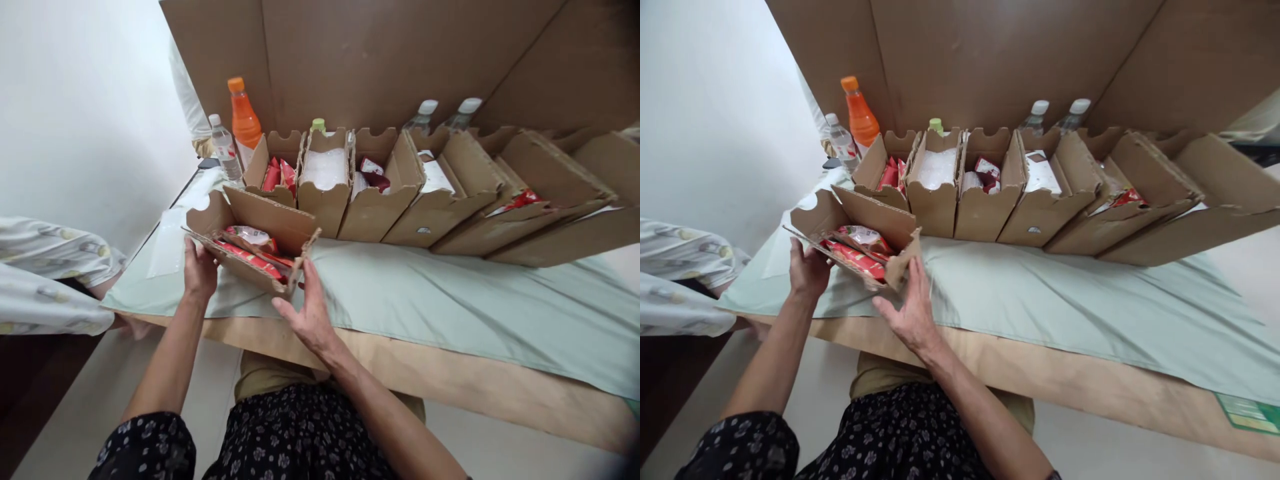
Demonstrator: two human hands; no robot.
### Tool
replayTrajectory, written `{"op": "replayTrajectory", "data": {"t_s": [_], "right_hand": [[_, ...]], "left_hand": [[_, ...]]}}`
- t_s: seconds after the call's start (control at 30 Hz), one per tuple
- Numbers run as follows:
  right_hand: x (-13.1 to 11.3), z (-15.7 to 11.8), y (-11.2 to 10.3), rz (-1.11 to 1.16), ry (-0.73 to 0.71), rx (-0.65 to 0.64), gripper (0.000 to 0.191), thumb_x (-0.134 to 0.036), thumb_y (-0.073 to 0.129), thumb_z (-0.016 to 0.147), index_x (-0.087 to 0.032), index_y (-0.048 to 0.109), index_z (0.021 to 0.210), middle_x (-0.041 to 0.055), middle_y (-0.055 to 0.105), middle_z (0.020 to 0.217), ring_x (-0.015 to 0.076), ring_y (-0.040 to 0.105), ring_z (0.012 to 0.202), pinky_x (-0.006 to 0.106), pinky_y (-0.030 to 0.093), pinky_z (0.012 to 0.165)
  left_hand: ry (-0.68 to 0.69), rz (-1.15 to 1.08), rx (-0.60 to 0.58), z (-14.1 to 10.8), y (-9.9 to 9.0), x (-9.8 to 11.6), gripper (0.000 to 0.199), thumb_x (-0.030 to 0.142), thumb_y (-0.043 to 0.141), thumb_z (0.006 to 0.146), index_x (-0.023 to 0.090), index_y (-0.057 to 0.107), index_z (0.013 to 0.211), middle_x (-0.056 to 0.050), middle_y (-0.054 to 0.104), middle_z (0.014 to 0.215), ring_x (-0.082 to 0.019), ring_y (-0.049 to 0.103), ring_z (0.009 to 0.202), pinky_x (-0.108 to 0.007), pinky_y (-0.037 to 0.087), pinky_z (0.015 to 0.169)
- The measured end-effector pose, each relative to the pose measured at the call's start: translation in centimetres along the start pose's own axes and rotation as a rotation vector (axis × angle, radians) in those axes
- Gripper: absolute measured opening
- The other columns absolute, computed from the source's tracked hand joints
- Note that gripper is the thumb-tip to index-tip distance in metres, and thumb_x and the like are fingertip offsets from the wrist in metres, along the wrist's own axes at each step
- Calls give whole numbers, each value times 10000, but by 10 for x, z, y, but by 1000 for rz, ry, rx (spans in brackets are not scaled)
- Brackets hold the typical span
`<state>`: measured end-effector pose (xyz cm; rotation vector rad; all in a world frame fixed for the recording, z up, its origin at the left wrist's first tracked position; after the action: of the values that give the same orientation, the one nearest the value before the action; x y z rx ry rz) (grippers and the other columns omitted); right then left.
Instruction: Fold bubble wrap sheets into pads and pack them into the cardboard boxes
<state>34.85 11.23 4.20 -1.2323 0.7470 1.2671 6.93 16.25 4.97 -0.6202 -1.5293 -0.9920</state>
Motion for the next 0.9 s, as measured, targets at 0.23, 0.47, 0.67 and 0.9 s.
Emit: {"op": "replayTrajectory", "data": {"t_s": [0.23,0.47,0.67,0.9], "right_hand": [[-7,21,-92,4,-92,325,776,-598,713,891,-224,484,1531,161,616,1446,334,582,1345,599,443,1188],[62,-6,-145,-64,129,388,751,-561,752,838,-225,535,1474,171,605,1448,323,630,1265,542,561,1019],[87,-55,-162,-266,172,392,513,-509,679,897,-214,671,1316,181,615,1477,278,719,1055,521,586,963],[87,-51,-161,-301,161,386,380,-483,659,923,-218,723,1188,155,674,1409,253,726,1004,480,596,928]], "left_hand": [[54,-175,-157,-53,86,-29,680,823,495,921,253,718,1215,-83,665,1483,-281,469,1534,-427,338,1283],[183,312,-184,-35,79,-29,574,639,512,997,225,635,1375,-140,582,1567,-295,489,1510,-469,342,1271],[124,1272,309,29,-68,30,540,272,697,845,163,607,1366,-236,530,1547,-423,402,1509,-615,288,1243],[-69,1536,374,44,-115,36,253,192,546,887,130,717,1063,-286,675,1301,-460,576,1308,-607,424,1082]]}}
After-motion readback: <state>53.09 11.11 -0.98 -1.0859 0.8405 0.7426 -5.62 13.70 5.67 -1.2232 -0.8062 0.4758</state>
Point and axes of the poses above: each hand's wrist, its own z-axis towards the middle knuckle, its own y-axis out of the palm, x = y × z, the point moved 7 cm from there along z, towards the middle knuckle
